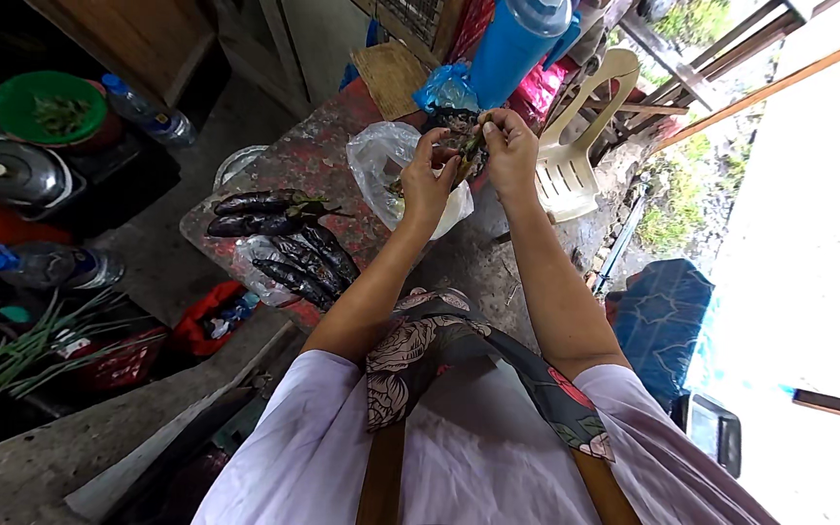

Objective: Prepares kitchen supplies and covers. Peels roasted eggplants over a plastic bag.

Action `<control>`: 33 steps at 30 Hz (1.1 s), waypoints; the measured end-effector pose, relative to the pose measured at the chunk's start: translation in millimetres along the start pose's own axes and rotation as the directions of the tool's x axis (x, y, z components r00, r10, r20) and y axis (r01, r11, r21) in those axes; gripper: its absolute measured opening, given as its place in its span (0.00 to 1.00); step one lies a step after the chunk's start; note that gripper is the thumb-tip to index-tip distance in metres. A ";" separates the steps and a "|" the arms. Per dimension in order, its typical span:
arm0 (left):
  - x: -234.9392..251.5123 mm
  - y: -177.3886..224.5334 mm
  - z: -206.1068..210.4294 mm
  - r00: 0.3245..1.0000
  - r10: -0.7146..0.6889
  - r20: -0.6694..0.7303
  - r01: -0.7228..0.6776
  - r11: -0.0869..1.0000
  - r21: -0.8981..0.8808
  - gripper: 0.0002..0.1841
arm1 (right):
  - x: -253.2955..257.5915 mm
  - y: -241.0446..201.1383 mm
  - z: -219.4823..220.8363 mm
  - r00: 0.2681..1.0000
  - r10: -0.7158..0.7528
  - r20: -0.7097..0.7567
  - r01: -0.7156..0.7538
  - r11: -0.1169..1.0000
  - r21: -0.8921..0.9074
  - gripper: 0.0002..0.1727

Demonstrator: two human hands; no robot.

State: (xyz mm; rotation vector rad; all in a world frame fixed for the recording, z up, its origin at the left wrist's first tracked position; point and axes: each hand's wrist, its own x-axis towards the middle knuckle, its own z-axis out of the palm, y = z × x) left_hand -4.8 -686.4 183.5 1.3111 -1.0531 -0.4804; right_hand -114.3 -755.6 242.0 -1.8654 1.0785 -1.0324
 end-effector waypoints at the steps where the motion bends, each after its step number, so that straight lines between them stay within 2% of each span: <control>1: 0.0 -1.2 0.6 1.000 0.013 -0.011 -0.013 1.000 0.013 0.20 | -0.3 -1.2 0.7 1.000 0.001 0.005 -0.001 1.000 -0.008 0.11; 5: 0.5 -2.3 -0.1 0.999 0.042 -0.015 -0.041 0.995 0.089 0.20 | -0.2 -1.1 3.7 1.000 0.001 0.018 -0.001 1.000 -0.016 0.12; 9: -0.4 2.6 -2.9 1.000 0.001 0.020 -0.002 0.997 0.083 0.23 | 1.1 -0.6 3.3 1.000 0.000 0.025 0.001 1.000 -0.009 0.12; 15: 3.1 -4.2 -1.9 1.000 0.029 -0.004 -0.029 0.999 0.044 0.17 | 0.1 -1.5 5.2 1.000 0.003 0.021 -0.003 1.000 0.016 0.12; 21: 5.5 -15.9 -9.2 0.992 -0.127 -0.008 0.127 0.992 -0.025 0.14 | 1.3 2.2 1.1 0.999 0.041 0.006 -0.041 0.994 0.102 0.11; 23: 3.7 -20.6 -13.0 0.992 -0.124 0.027 0.124 0.992 -0.019 0.11 | 2.9 2.4 -0.3 0.999 0.044 0.002 -0.044 0.992 0.121 0.11; 27: -0.9 -15.1 -15.3 0.985 -0.142 0.099 0.141 0.990 0.018 0.12 | 4.2 3.6 3.3 0.999 0.038 0.001 -0.038 0.989 0.144 0.11; 33: -6.4 -15.3 -13.1 0.995 -0.080 0.055 0.079 0.997 0.025 0.12 | 2.9 1.3 7.6 0.997 0.078 -0.014 -0.076 0.987 0.144 0.10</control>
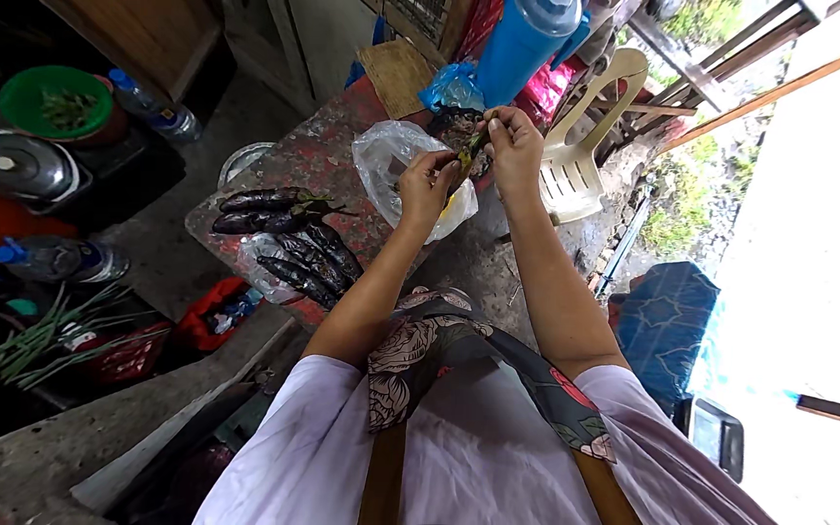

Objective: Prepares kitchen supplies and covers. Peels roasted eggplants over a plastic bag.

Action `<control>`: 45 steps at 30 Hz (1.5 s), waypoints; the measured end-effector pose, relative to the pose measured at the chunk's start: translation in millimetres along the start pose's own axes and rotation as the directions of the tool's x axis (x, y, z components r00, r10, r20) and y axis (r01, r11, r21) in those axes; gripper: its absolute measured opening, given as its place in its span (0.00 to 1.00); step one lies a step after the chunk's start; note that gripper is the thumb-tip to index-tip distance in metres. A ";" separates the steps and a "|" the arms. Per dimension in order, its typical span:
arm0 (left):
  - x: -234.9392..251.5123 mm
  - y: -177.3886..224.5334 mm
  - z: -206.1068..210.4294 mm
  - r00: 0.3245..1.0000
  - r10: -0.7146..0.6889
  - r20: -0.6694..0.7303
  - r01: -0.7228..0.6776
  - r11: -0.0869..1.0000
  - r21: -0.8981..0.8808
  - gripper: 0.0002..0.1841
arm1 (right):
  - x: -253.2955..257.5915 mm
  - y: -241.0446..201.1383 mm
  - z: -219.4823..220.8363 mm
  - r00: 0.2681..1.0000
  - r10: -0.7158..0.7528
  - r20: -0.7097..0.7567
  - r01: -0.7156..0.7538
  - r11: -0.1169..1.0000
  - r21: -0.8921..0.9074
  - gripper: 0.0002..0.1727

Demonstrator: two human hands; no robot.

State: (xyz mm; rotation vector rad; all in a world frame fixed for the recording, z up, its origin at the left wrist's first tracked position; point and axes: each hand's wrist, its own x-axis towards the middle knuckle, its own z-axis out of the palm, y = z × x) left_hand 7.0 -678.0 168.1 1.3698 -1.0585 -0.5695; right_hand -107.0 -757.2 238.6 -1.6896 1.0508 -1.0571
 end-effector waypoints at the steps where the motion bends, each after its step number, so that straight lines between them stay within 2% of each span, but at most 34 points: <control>1: -1.0 0.2 1.2 1.000 0.010 -0.020 -0.010 1.000 0.003 0.11 | -0.8 -0.7 0.3 1.000 0.003 -0.005 -0.003 1.000 0.002 0.10; 5: -2.4 2.2 4.8 0.997 0.030 -0.074 -0.030 1.000 -0.004 0.09 | -2.8 -2.7 0.2 1.000 0.022 -0.006 -0.022 0.998 0.055 0.10; 9: -1.1 -0.8 5.9 0.999 -0.010 -0.035 0.010 1.000 -0.016 0.11 | -3.6 -1.8 -2.1 0.999 0.030 0.018 -0.032 0.992 0.122 0.10; 14: 5.8 -8.0 2.5 0.984 -0.176 0.012 0.175 0.969 -0.177 0.10 | -2.4 3.0 -3.6 0.999 0.002 0.046 -0.010 0.985 0.175 0.09; 19: 9.3 -29.3 0.6 0.952 -0.304 -0.033 0.281 0.912 -0.299 0.10 | -1.5 5.1 -2.3 0.999 -0.014 0.035 0.006 0.976 0.219 0.09; 21: 9.7 -35.6 -3.6 0.919 -0.391 -0.060 0.359 0.889 -0.284 0.10 | 0.7 4.0 -3.4 0.999 -0.014 0.030 0.007 0.974 0.228 0.10; 23: 10.1 -41.8 -10.0 0.893 -0.442 -0.085 0.427 0.892 -0.150 0.12 | 2.9 2.1 -6.0 1.000 -0.006 0.028 -0.001 0.970 0.242 0.10; 27: 9.1 -42.5 -23.8 0.926 -0.378 -0.005 0.368 0.896 0.248 0.12 | 6.6 0.0 -10.9 1.000 0.000 0.019 -0.005 0.970 0.243 0.10; 31: 7.1 -39.5 -20.3 0.949 -0.307 0.070 0.258 0.886 0.386 0.11 | 9.0 0.7 -12.9 1.000 -0.025 0.016 0.020 0.975 0.223 0.10; 34: 2.6 -32.0 -13.7 0.969 -0.228 0.092 0.190 0.932 0.309 0.14 | 9.0 -0.6 -12.0 0.999 -0.042 -0.003 0.042 0.989 0.141 0.10; 37: -4.6 -31.9 -2.1 0.997 -0.066 0.032 0.062 0.992 0.109 0.12 | 9.3 -2.5 -10.1 0.998 -0.062 -0.030 0.065 0.994 0.084 0.10; 40: -11.5 -30.9 8.5 0.999 0.036 -0.006 -0.037 0.997 -0.068 0.13 | 10.1 -6.4 -8.3 0.996 -0.053 -0.073 0.056 0.997 0.046 0.10; 45: -15.8 -34.4 19.5 0.990 0.102 -0.095 -0.108 0.992 -0.059 0.12 | 7.6 -15.5 -3.9 0.989 0.017 -0.146 -0.013 1.000 0.026 0.10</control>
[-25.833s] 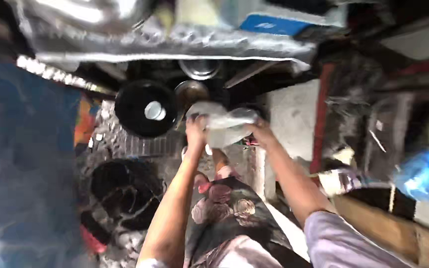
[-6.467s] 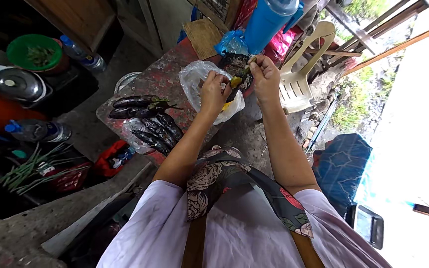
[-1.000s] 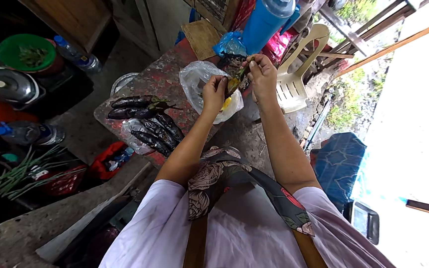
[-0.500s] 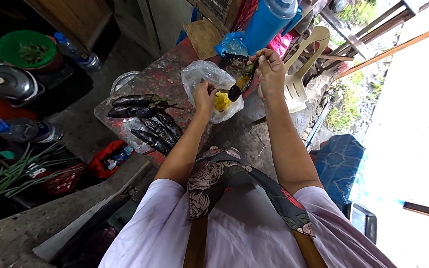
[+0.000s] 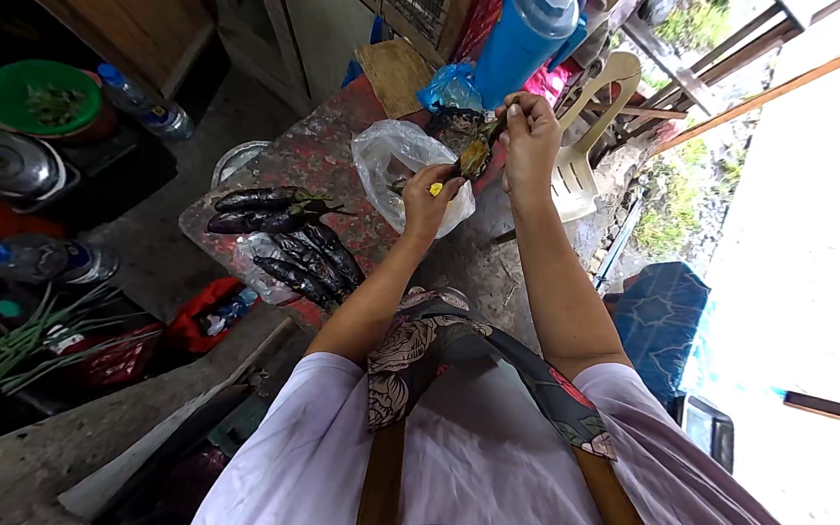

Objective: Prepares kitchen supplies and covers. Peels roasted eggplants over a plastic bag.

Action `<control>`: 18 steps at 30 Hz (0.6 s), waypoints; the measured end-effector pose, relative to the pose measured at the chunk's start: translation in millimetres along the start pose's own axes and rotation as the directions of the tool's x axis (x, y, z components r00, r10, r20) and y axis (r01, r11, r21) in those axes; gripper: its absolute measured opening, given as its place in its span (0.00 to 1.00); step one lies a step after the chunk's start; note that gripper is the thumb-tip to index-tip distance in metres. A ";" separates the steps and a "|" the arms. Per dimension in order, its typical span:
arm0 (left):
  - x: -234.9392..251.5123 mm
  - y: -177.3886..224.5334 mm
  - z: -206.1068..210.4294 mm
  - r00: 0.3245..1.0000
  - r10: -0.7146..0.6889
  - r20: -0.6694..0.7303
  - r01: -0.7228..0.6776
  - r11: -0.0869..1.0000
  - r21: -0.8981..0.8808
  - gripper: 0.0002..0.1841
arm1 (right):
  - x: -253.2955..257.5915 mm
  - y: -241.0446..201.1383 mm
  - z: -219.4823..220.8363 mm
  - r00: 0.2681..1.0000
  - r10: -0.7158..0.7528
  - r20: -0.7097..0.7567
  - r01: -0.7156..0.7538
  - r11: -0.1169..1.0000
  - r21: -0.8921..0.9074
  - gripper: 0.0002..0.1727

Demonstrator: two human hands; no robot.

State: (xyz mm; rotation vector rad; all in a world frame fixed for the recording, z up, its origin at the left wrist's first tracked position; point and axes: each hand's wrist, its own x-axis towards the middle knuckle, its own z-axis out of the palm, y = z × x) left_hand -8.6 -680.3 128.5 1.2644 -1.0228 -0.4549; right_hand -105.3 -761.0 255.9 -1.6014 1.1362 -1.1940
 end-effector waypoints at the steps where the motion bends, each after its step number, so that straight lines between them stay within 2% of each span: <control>1: 0.1 -0.7 0.8 1.000 0.002 -0.013 -0.002 1.000 0.013 0.11 | -0.5 -0.9 0.8 1.000 0.012 -0.009 -0.012 1.000 0.002 0.10; 12: 5.8 -0.3 1.8 0.999 -0.051 -0.015 0.051 0.999 0.004 0.09 | -2.2 -6.9 0.6 0.997 0.076 0.011 -0.077 0.996 0.038 0.09; 16: 10.7 -0.6 -1.6 0.991 -0.133 -0.018 0.133 0.991 0.005 0.10 | 0.7 -4.2 -2.5 0.996 0.059 0.062 -0.064 0.996 0.069 0.09; 18: 14.9 -2.8 -7.9 0.977 -0.211 -0.005 0.211 0.975 0.067 0.10 | 1.6 -4.2 -3.1 0.994 0.068 0.082 -0.076 0.992 0.102 0.09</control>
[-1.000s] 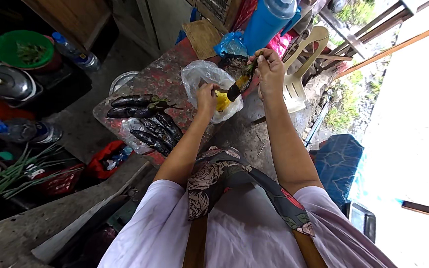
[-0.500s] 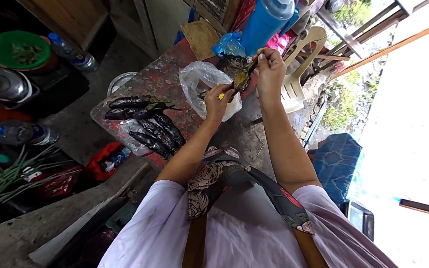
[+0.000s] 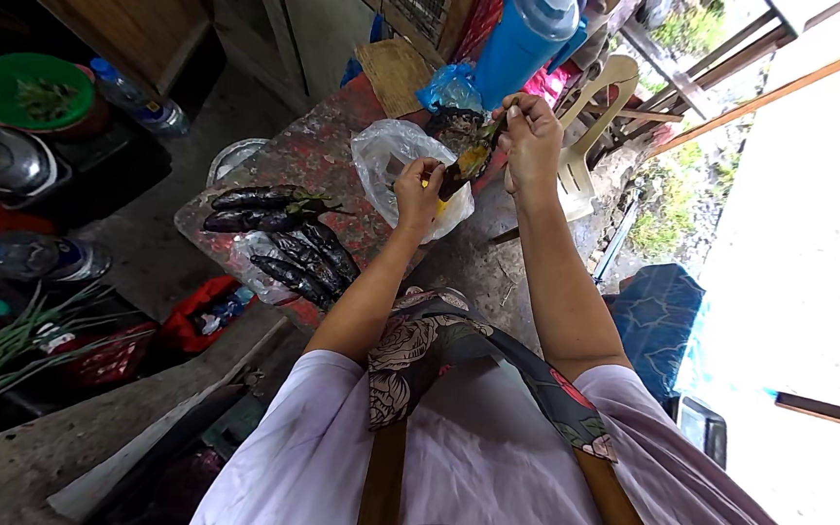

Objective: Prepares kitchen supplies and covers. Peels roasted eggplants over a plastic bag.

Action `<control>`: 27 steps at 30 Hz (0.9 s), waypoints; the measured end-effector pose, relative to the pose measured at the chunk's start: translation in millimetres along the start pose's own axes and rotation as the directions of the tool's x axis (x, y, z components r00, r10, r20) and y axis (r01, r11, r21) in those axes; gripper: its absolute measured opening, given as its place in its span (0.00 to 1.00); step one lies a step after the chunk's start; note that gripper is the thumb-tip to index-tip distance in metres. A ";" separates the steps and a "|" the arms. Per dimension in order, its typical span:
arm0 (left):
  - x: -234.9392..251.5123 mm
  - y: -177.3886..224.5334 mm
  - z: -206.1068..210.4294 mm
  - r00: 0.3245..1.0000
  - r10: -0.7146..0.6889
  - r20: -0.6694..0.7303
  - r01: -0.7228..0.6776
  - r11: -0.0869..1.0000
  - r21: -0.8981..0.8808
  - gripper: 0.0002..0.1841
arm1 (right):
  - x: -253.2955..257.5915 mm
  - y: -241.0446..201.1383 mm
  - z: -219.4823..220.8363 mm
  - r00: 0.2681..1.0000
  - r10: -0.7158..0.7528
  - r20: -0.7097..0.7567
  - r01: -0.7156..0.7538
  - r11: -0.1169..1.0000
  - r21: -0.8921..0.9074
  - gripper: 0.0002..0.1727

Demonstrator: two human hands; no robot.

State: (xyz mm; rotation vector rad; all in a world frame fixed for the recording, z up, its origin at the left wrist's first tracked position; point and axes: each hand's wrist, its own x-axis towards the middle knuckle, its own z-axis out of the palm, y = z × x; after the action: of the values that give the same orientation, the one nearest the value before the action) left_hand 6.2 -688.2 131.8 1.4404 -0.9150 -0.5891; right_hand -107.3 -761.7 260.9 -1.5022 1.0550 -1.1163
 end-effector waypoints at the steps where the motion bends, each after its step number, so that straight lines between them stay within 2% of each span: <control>1: 2.2 -1.8 -3.8 0.999 -0.034 0.011 0.034 0.998 0.046 0.10 | 0.1 0.7 -0.4 1.000 0.005 0.006 -0.005 1.000 0.017 0.09; 4: 8.3 -7.1 -13.3 0.994 -0.104 0.034 0.095 0.974 0.208 0.12 | 0.6 3.8 -0.3 1.000 0.014 0.010 -0.014 0.999 0.044 0.09; 6: 10.5 -9.6 -18.0 0.985 -0.142 0.096 0.107 0.945 0.309 0.10 | 0.2 5.7 0.4 1.000 0.016 0.013 -0.016 0.999 0.047 0.09; 8: 8.4 -7.3 -19.3 0.979 -0.145 0.145 0.091 0.942 0.323 0.11 | -0.5 6.5 0.7 1.000 0.017 0.007 -0.017 0.999 0.041 0.09; 10: 4.7 -4.6 -17.8 0.984 -0.070 0.165 0.035 0.978 0.206 0.13 | -0.4 6.8 1.2 1.000 0.018 -0.002 -0.018 0.999 0.037 0.10; 12: 2.0 -7.0 -12.9 0.984 0.021 0.177 -0.025 1.000 0.017 0.15 | -0.7 7.0 1.8 1.000 0.019 -0.015 -0.018 0.999 0.048 0.10; 16: 0.6 -7.7 -1.9 0.981 0.121 0.154 -0.083 0.968 -0.235 0.16 | -1.3 3.1 4.0 0.999 0.037 -0.034 -0.035 0.997 0.067 0.09; 20: -1.7 -6.5 3.8 0.986 0.147 0.083 -0.114 0.942 -0.317 0.12 | -2.8 -0.6 5.8 0.998 0.038 -0.054 -0.034 0.996 0.079 0.09; 27: -3.6 -8.2 6.7 0.985 0.175 0.009 -0.161 0.924 -0.347 0.09 | -4.9 -3.2 6.8 0.997 0.050 -0.054 -0.045 0.995 0.090 0.09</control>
State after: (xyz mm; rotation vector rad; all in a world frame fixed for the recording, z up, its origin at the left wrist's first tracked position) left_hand 0.3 -689.8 122.5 1.0271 -0.9052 -0.6169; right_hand -101.4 -755.1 262.4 -1.3770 1.0602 -1.1628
